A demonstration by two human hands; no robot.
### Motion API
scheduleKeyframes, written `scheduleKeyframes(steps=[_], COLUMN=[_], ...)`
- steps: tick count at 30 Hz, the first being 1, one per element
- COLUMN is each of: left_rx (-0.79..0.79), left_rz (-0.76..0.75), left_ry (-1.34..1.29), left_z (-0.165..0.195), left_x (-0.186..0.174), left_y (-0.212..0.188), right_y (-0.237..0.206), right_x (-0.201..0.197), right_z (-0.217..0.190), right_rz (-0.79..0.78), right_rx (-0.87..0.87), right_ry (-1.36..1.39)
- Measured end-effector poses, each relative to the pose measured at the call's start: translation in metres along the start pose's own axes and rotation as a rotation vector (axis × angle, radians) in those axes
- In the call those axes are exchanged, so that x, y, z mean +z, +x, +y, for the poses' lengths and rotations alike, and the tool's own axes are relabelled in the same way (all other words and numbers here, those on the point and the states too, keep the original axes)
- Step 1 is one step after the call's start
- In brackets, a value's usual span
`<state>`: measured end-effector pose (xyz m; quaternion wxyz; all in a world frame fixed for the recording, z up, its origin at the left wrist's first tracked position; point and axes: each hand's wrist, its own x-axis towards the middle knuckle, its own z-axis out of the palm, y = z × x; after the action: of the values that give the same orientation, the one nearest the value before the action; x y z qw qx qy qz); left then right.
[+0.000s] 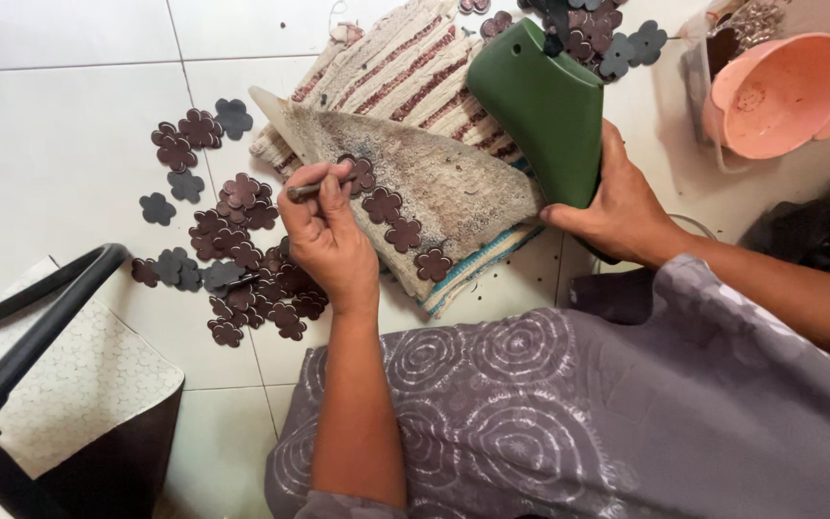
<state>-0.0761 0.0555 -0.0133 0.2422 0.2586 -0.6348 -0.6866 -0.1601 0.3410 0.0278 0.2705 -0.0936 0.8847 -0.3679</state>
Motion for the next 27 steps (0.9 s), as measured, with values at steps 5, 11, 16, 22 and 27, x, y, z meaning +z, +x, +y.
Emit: scheduleKeyframes(steps=[5, 11, 16, 22, 27], left_rx=[0.153, 0.245, 0.238, 0.299, 0.112], left_rz=[-0.050, -0.155, -0.134, -0.071, -0.124], left_ry=[0.365, 0.601, 0.581, 0.503, 0.564], left_z=[0.013, 0.024, 0.026, 0.023, 0.013], left_x=[0.003, 0.001, 0.001, -0.005, -0.008], left_y=[0.001, 0.002, 0.007, 0.009, 0.011], right_y=[0.000, 0.002, -0.001, -0.024, -0.032], right_x=[-0.002, -0.006, -0.016, -0.048, -0.061], right_z=[-0.003, -0.012, -0.042, -0.105, -0.154], right_rz=[-0.022, -0.006, 0.030, -0.005, 0.079], right_rx=[0.009, -0.080, -0.106, -0.363, -0.875], right_ry=[0.019, -0.162, -0.245, -0.205, 0.088])
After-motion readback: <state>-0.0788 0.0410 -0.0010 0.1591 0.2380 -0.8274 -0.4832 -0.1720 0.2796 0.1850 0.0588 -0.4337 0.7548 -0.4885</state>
